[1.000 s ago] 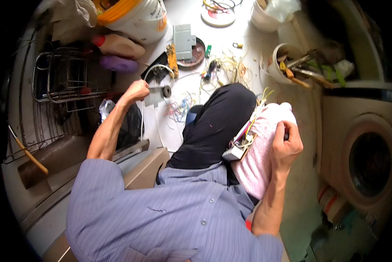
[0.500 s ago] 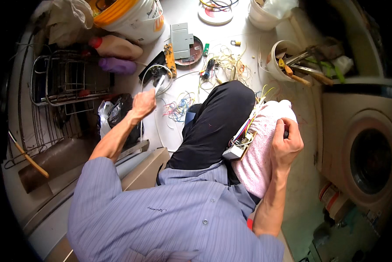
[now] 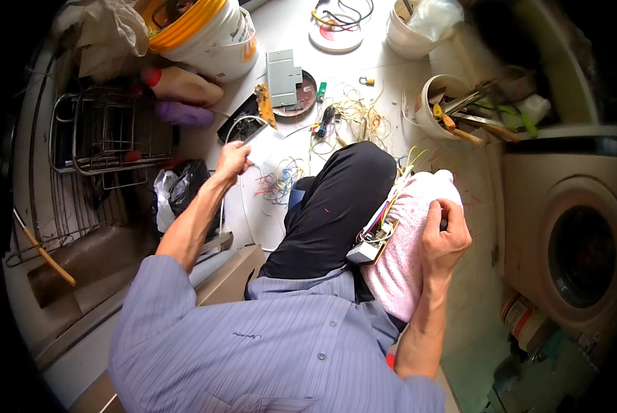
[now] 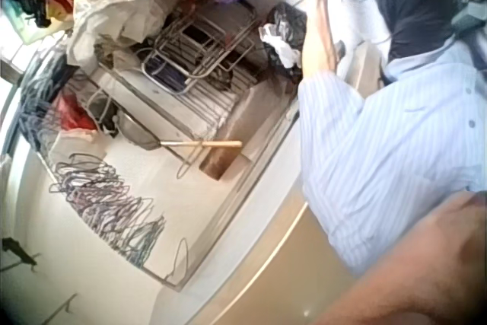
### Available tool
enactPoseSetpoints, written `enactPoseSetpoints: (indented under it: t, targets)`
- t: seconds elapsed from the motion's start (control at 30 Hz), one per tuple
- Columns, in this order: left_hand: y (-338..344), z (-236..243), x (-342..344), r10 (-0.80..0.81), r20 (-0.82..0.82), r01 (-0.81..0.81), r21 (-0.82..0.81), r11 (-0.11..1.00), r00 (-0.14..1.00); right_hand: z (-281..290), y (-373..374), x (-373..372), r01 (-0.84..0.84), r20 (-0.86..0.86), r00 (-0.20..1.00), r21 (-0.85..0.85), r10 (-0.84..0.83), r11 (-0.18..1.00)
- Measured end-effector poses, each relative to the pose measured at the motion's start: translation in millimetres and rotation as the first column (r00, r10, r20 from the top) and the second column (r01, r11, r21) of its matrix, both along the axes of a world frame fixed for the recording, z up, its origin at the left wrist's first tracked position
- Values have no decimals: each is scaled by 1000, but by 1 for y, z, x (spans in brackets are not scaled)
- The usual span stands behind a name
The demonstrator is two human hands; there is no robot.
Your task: The person organizes a bundle of wires and uses a screwdriver to tighten components on an electronic circuit board assembly.
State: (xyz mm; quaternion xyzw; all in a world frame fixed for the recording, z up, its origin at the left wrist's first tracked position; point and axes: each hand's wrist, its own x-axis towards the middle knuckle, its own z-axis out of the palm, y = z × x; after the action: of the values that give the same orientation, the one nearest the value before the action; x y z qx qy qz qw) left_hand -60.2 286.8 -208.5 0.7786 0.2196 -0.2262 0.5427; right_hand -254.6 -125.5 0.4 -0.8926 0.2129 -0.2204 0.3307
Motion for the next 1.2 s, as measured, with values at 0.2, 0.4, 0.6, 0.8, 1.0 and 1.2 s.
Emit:
enactPoseSetpoints:
  t: [0.2, 0.4, 0.6, 0.8, 1.0, 1.2]
  targets:
    - [-64, -42, 6, 334, -354, -429, -235, 872, 874, 1, 0, -1, 11, -9, 1000, 3, -11, 1000]
    - [-82, -54, 61, 352, -147, -380, -312, 871, 925, -2, -1, 1, 6, -3, 1000, -14, -6, 1000]
    - [-71, -26, 104, 286, -81, -297, -286, 911, 955, 0, 0, 1, 5, -18, 1000, -5, -6, 1000]
    - [-117, 7, 23, -156, -20, 139, -357, 924, 988, -1, 1, -1, 1, 18, 1000, -3, -1, 1000]
    - [-152, 135, -32, -424, 331, 494, -163, 854, 843, 0, -6, 2, 36, 42, 998, 41, -37, 999]
    - [-181, 217, -114, -853, 322, 898, 17, 439, 411, 0, -9, -2, 31, 82, 996, 98, -39, 995]
